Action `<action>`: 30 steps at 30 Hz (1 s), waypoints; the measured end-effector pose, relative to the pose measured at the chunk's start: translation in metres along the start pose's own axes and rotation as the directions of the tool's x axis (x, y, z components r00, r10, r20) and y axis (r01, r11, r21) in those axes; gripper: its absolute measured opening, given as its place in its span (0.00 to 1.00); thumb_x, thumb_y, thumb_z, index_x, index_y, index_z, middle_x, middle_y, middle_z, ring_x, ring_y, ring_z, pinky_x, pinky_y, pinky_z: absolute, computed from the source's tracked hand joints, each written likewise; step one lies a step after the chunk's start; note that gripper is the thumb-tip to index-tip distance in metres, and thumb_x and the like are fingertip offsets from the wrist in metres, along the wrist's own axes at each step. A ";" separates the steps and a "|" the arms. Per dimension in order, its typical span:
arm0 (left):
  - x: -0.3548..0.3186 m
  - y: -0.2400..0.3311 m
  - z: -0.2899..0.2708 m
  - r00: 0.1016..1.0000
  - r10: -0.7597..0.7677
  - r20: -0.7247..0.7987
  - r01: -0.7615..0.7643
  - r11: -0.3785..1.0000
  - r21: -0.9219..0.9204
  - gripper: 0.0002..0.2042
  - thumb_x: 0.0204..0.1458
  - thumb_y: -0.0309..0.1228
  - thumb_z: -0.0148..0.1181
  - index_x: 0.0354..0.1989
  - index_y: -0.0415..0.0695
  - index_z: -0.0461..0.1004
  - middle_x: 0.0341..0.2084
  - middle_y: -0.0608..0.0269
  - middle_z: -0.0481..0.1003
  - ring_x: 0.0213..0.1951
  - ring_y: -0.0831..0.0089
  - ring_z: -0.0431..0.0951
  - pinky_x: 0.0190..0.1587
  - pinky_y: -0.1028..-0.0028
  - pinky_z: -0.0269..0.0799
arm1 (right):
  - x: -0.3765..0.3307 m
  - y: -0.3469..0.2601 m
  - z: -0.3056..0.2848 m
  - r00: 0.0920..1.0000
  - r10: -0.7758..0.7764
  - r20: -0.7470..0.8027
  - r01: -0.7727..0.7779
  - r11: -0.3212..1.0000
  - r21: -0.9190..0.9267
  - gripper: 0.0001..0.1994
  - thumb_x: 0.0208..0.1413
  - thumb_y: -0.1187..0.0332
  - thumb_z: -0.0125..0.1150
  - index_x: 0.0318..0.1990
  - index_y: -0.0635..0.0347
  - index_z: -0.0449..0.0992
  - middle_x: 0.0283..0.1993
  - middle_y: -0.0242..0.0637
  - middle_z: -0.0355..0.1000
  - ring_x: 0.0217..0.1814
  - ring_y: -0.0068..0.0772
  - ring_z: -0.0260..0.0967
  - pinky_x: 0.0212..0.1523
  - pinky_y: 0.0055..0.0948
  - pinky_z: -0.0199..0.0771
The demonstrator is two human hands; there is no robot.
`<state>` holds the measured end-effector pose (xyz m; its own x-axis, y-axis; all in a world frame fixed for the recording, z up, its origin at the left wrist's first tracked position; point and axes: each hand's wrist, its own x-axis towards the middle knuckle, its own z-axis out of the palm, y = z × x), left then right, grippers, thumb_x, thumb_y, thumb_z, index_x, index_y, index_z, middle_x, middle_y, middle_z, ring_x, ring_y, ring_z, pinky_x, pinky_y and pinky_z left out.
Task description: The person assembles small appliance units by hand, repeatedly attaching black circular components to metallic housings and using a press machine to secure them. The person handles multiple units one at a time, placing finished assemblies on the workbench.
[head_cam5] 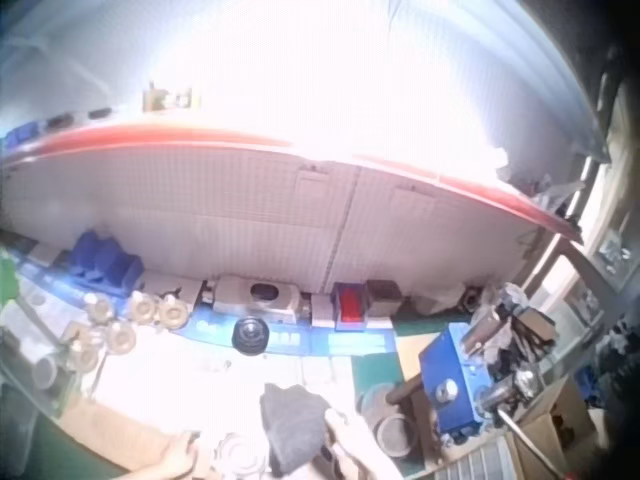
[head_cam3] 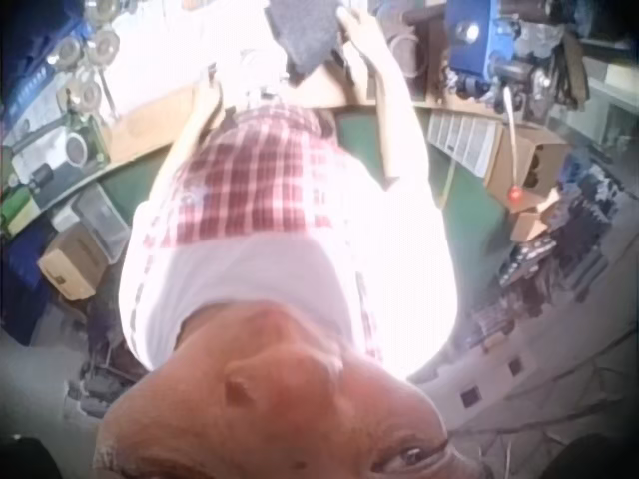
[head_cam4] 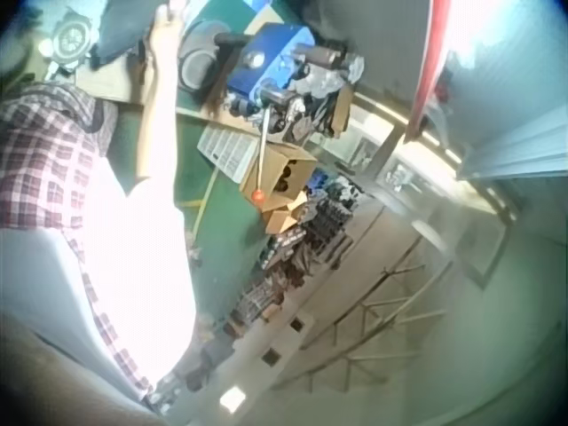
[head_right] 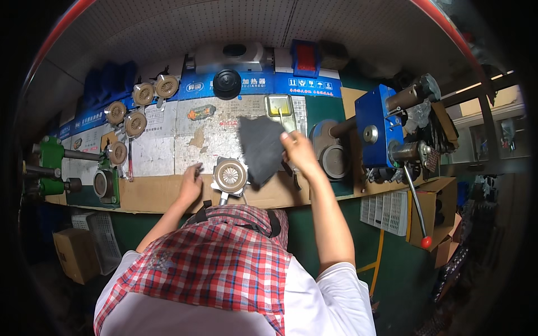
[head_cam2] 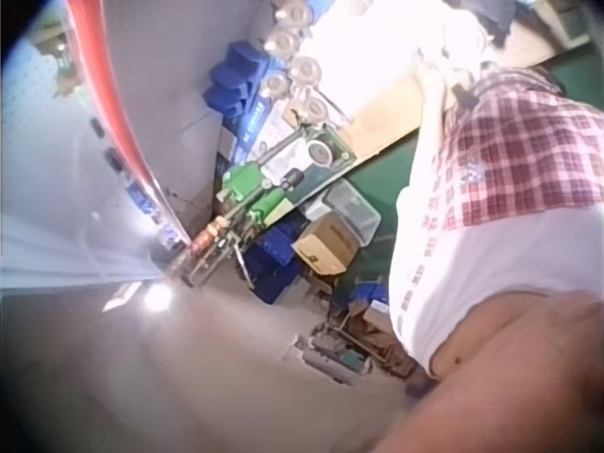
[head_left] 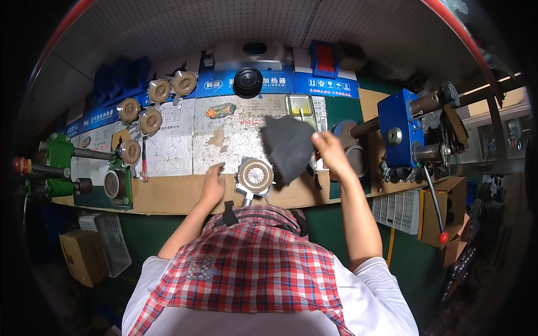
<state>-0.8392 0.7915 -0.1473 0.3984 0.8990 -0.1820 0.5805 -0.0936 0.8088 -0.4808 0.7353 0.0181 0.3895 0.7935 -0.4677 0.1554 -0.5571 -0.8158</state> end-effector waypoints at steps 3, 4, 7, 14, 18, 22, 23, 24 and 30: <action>-0.008 -0.009 0.018 0.972 0.092 0.215 -0.116 0.988 0.105 0.37 0.45 0.25 0.61 0.66 0.37 0.54 0.64 0.43 0.56 0.67 0.49 0.53 0.69 0.61 0.49 | 0.050 0.019 -0.043 0.912 -0.179 -0.368 0.210 0.977 0.046 0.16 0.63 0.61 0.55 0.45 0.69 0.72 0.23 0.37 0.70 0.20 0.26 0.70 0.26 0.30 0.71; -0.009 -0.009 0.023 0.964 0.138 0.228 -0.169 0.978 0.123 0.38 0.44 0.27 0.63 0.67 0.38 0.53 0.65 0.43 0.54 0.68 0.48 0.50 0.69 0.60 0.48 | 0.064 0.022 -0.061 0.858 -0.250 -0.448 0.258 0.965 -0.044 0.17 0.63 0.61 0.55 0.46 0.70 0.72 0.27 0.40 0.72 0.23 0.27 0.71 0.27 0.29 0.72; -0.011 -0.028 0.048 0.922 0.263 0.285 -0.334 0.912 0.238 0.45 0.39 0.35 0.69 0.68 0.40 0.53 0.70 0.43 0.45 0.71 0.45 0.40 0.70 0.53 0.40 | 0.084 0.023 -0.078 0.625 -0.472 -0.622 0.259 0.877 -0.405 0.20 0.62 0.65 0.54 0.56 0.70 0.65 0.48 0.54 0.67 0.41 0.41 0.73 0.44 0.34 0.73; 0.012 -0.022 0.100 0.963 0.211 0.169 -0.241 0.952 0.187 0.36 0.47 0.45 0.65 0.66 0.49 0.60 0.66 0.52 0.57 0.72 0.47 0.35 0.71 0.49 0.33 | 0.015 0.040 -0.006 0.651 -0.669 -0.358 0.401 0.704 -0.586 0.23 0.58 0.73 0.53 0.61 0.66 0.61 0.56 0.56 0.62 0.56 0.55 0.64 0.56 0.40 0.65; 0.026 0.034 0.094 0.974 0.133 0.184 -0.112 0.986 -0.120 0.19 0.54 0.35 0.58 0.55 0.51 0.72 0.56 0.59 0.71 0.65 0.59 0.59 0.71 0.51 0.31 | -0.022 0.085 0.029 0.805 -0.533 -0.261 0.379 0.800 -0.466 0.23 0.56 0.76 0.54 0.60 0.64 0.63 0.54 0.54 0.64 0.55 0.56 0.66 0.53 0.41 0.68; 0.037 0.067 0.080 0.972 0.159 0.172 -0.062 0.883 -0.465 0.26 0.52 0.38 0.66 0.57 0.41 0.69 0.53 0.57 0.74 0.55 0.69 0.72 0.57 0.70 0.68 | -0.056 0.081 0.040 0.846 -0.473 -0.247 0.375 0.856 -0.355 0.19 0.57 0.75 0.54 0.57 0.65 0.67 0.50 0.53 0.68 0.54 0.55 0.67 0.53 0.41 0.68; 0.039 0.107 0.043 0.900 0.136 0.415 0.167 0.770 -0.615 0.27 0.54 0.38 0.64 0.60 0.39 0.65 0.55 0.57 0.73 0.56 0.72 0.71 0.58 0.69 0.67 | -0.063 0.084 0.039 0.845 -0.465 -0.263 0.374 0.867 -0.330 0.18 0.59 0.73 0.53 0.57 0.65 0.68 0.50 0.53 0.69 0.53 0.55 0.68 0.53 0.41 0.68; 0.039 0.138 0.015 0.826 0.273 0.493 0.178 0.704 -0.687 0.30 0.55 0.38 0.62 0.64 0.40 0.61 0.56 0.55 0.72 0.57 0.70 0.71 0.58 0.69 0.67 | -0.070 0.084 0.041 0.843 -0.471 -0.259 0.389 0.867 -0.311 0.19 0.60 0.71 0.53 0.58 0.64 0.67 0.52 0.52 0.69 0.50 0.51 0.69 0.51 0.38 0.69; 0.036 0.182 -0.043 0.669 0.569 0.479 0.192 0.490 -0.850 0.39 0.51 0.49 0.66 0.66 0.41 0.58 0.56 0.50 0.72 0.59 0.63 0.70 0.60 0.65 0.66 | -0.105 0.051 0.056 0.904 -0.417 -0.094 0.427 0.891 0.154 0.23 0.61 0.66 0.57 0.62 0.65 0.64 0.52 0.41 0.70 0.40 0.22 0.67 0.46 0.25 0.70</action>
<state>-0.7500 0.8249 0.0176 0.9367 0.3431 0.0704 -0.2425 0.4905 0.8370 -0.5643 0.6373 0.0065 0.3729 0.9265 -0.0511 0.1645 -0.1202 -0.9790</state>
